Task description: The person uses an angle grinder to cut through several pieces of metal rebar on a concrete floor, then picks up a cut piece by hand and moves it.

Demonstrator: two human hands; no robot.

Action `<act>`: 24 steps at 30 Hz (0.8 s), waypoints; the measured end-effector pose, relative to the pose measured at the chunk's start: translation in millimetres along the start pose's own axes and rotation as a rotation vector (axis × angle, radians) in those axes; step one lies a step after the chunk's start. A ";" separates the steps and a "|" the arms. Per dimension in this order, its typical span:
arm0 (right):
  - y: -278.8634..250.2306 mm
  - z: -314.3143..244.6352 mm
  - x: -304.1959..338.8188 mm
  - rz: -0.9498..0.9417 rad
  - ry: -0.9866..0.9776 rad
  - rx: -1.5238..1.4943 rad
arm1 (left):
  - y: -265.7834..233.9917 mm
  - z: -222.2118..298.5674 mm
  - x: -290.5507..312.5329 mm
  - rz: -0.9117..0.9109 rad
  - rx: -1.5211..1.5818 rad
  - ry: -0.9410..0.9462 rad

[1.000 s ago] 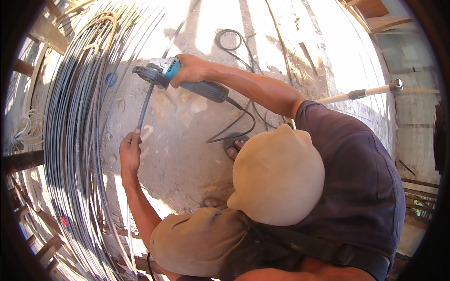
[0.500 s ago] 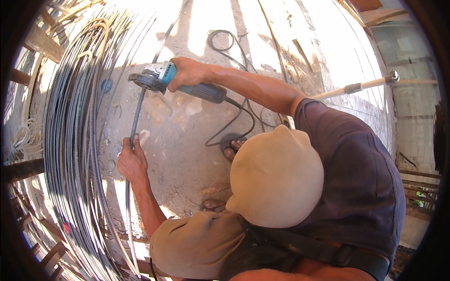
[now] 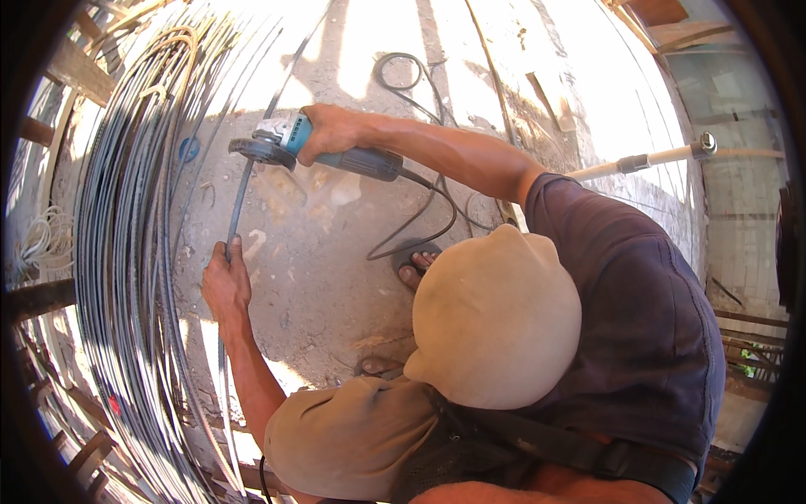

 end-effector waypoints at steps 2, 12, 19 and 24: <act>0.9 2.1 -2.3 0.005 0.007 0.014 | -1.0 2.4 0.7 0.022 0.005 0.021; 9.4 2.8 -10.1 -0.032 0.004 0.006 | 7.7 -5.0 -2.1 -0.010 -0.027 -0.010; 8.0 -5.0 -4.6 -0.046 0.031 0.033 | 1.7 -1.9 0.8 0.041 -0.045 0.036; 6.2 0.2 -8.6 -0.012 0.020 0.052 | 4.4 -3.3 -0.7 0.093 -0.031 0.068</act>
Point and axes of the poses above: each hand's wrist, its own x-axis away from the middle knuckle, its own y-axis out of the palm, z = x × y, the point moved 9 cm from there along -x, towards the middle knuckle, and after that the axes turned 7 degrees about y, right-handed, at the moved point
